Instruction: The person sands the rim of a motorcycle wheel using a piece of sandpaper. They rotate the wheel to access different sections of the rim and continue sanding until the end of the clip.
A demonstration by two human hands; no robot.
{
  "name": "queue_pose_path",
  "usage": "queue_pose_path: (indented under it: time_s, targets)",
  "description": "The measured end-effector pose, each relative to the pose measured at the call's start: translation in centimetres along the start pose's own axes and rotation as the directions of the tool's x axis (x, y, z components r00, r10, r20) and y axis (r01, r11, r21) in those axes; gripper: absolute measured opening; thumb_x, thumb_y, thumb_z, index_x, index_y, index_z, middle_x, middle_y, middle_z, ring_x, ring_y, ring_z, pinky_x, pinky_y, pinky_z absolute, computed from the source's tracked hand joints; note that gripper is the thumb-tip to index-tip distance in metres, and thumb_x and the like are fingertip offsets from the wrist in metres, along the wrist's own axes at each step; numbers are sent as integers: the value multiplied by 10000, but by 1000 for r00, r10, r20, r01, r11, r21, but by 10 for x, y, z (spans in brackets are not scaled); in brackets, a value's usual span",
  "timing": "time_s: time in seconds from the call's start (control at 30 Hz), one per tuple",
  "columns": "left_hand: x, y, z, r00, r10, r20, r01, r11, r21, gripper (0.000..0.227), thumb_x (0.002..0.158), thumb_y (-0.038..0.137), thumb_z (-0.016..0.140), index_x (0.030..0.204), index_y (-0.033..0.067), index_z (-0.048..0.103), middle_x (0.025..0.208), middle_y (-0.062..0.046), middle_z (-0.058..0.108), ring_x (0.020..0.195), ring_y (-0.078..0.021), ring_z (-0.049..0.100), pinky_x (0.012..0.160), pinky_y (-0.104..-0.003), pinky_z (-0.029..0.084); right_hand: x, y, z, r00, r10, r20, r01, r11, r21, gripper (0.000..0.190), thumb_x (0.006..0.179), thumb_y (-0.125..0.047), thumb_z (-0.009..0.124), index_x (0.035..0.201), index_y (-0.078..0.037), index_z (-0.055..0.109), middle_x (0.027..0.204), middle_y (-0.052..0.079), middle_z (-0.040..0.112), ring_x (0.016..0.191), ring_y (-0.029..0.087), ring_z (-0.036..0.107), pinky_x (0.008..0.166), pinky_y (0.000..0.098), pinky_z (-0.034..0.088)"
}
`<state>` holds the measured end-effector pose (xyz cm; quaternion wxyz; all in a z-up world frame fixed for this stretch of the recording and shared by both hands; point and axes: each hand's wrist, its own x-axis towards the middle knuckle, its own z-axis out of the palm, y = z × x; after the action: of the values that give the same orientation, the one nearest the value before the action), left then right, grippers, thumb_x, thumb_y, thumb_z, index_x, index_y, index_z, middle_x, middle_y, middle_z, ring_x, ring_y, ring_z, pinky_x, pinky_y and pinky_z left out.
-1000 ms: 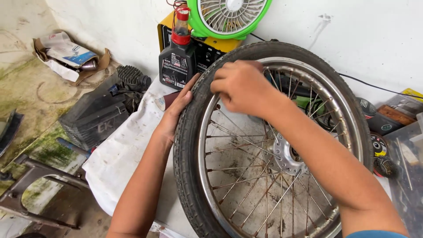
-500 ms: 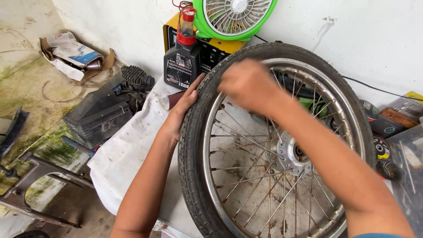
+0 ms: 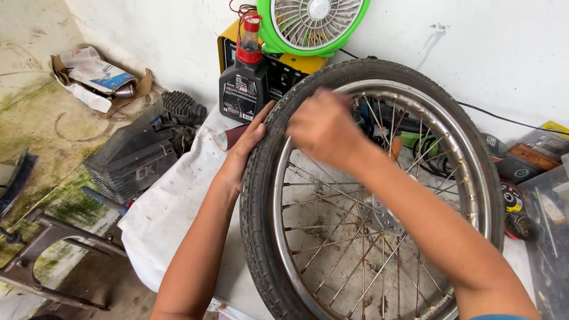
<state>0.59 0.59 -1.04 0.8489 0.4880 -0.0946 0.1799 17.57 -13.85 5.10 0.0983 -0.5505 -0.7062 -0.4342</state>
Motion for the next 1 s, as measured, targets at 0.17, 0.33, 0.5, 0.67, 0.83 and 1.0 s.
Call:
queue_pose_path:
  time_s: [0.17, 0.33, 0.5, 0.67, 0.83, 1.0]
  targets:
    - [-5, 8, 10, 1000, 10, 4, -10, 999, -35, 691, 1033, 426, 569, 1631, 179, 328, 1668, -213, 303, 1508, -335, 336, 1213, -522, 318, -35, 42, 33, 994, -63, -89, 58, 996, -60, 224, 934, -122, 647, 751, -237, 589, 774, -38, 584, 739, 177, 560, 664, 348, 404]
    - [10, -15, -18, 1000, 28, 12, -28, 1000, 5, 694, 1044, 447, 558, 1638, 183, 316, 1671, -221, 289, 1508, -344, 330, 1216, -528, 313, 20, -14, -26, 1000, 4, 23, -6, 997, 76, 76, 851, -167, 704, 808, -222, 674, 853, -38, 659, 836, 196, 608, 726, 367, 429]
    - [7, -8, -10, 1000, 15, 8, -15, 1000, -6, 687, 1040, 440, 563, 1634, 190, 327, 1651, -223, 326, 1494, -339, 362, 1208, -532, 326, 32, -3, -47, 998, -57, 14, 56, 995, 80, 192, 983, -165, 605, 820, -246, 666, 858, -49, 649, 863, 188, 605, 744, 376, 415]
    - [-10, 11, 15, 1000, 11, -1, -11, 999, -48, 681, 1032, 417, 570, 1628, 185, 335, 1650, -224, 333, 1492, -335, 371, 1203, -531, 337, 2, 0, -5, 1000, -1, 29, 1, 1000, -12, 174, 967, -206, 639, 797, -243, 639, 819, -43, 634, 836, 186, 607, 742, 389, 429]
    - [2, -7, -6, 1000, 26, 9, -25, 999, -38, 666, 1049, 407, 544, 1633, 173, 325, 1647, -223, 338, 1470, -334, 389, 1201, -526, 350, -5, 10, -5, 1000, 2, -11, -1, 989, 150, 192, 978, -216, 630, 788, -213, 658, 823, -34, 646, 813, 194, 621, 715, 368, 430]
    - [6, -11, -14, 1000, 13, 3, -13, 999, -52, 686, 1035, 425, 573, 1631, 190, 327, 1654, -232, 321, 1493, -362, 370, 1194, -543, 348, 7, 3, -13, 999, 0, -48, -5, 996, -93, 275, 963, -144, 609, 702, -197, 541, 721, -34, 530, 656, 197, 494, 641, 359, 401]
